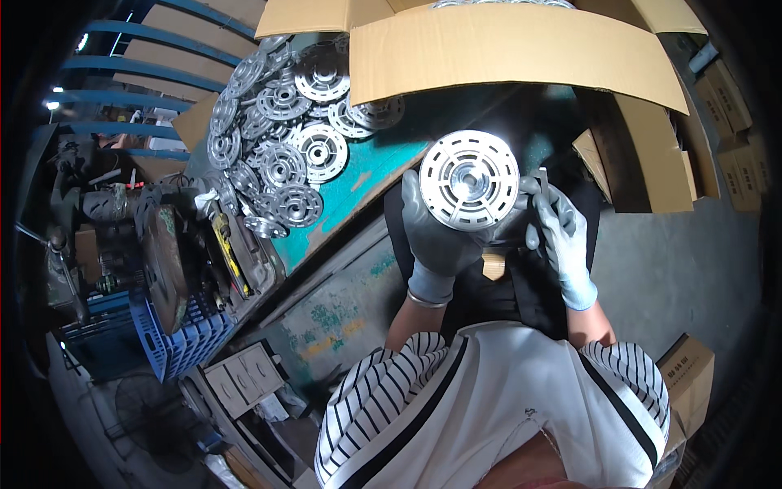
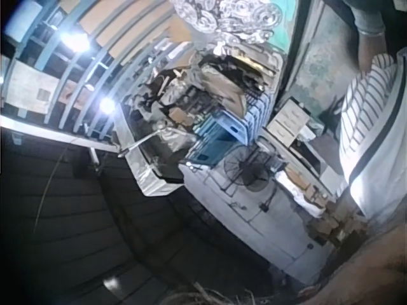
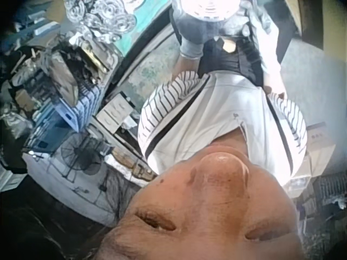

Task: Picking up circular metal parts from a pile, inspecting them with a small tool, and placing them into a cardboard box.

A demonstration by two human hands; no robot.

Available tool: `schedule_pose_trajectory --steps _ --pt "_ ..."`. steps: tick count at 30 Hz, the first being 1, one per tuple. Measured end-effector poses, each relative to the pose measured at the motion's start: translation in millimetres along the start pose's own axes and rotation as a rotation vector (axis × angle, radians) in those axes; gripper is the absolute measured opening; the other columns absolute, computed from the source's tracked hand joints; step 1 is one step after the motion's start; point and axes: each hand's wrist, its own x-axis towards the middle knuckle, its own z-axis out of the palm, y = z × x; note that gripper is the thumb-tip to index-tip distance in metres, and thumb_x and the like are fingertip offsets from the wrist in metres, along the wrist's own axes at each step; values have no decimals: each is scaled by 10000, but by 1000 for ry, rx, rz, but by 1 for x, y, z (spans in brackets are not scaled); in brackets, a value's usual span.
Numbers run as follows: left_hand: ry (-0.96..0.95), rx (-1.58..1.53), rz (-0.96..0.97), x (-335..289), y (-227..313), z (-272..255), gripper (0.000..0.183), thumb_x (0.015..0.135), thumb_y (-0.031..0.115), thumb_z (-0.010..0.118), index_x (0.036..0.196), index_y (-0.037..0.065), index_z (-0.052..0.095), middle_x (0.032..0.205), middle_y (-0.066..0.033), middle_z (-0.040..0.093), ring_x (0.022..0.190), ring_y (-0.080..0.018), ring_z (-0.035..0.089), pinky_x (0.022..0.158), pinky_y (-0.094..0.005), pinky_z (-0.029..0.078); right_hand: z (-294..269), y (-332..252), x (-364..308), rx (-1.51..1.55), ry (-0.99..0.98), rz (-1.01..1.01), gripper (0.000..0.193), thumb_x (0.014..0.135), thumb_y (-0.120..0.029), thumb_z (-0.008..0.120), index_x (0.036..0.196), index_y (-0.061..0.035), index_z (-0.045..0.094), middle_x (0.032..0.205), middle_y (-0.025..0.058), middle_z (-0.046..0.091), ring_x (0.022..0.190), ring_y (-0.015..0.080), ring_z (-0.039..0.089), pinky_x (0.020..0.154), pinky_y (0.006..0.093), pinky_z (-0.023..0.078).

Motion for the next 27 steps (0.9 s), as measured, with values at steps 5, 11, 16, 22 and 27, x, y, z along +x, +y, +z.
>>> schedule_pose_trajectory --steps 5,11,16,22,27 --pt "29 132 132 1 -2 0 386 655 279 797 875 14 623 892 -136 598 742 -306 525 654 -380 445 2 -3 -7 67 -9 10 345 969 -240 534 1189 21 578 906 57 655 483 31 483 450 166 342" --pt "133 -16 95 -4 -2 7 290 787 240 676 993 36 659 1000 -123 665 911 -337 611 923 -478 401 6 -3 -11 53 -12 18 334 956 -214 551 1176 37 578 816 37 639 477 37 492 433 178 335" --pt "73 -34 91 -2 4 1 274 744 234 708 936 42 668 985 -129 664 896 -324 613 897 -475 416 8 2 -9 -14 12 -47 362 942 -208 569 1174 70 568 722 8 605 485 32 495 455 174 349" --pt "-30 154 218 -10 -9 0 487 647 232 817 988 -45 608 969 -162 623 846 -311 587 744 -373 477 2 11 -6 -16 -39 5 380 921 -214 593 1183 59 569 760 9 612 490 33 497 472 170 364" --pt "30 96 143 -9 -6 3 513 635 224 822 1009 -52 604 959 -162 619 848 -300 595 743 -346 485 7 13 -4 -44 39 -18 318 927 -197 589 1151 29 594 627 -20 548 454 32 448 450 186 309"
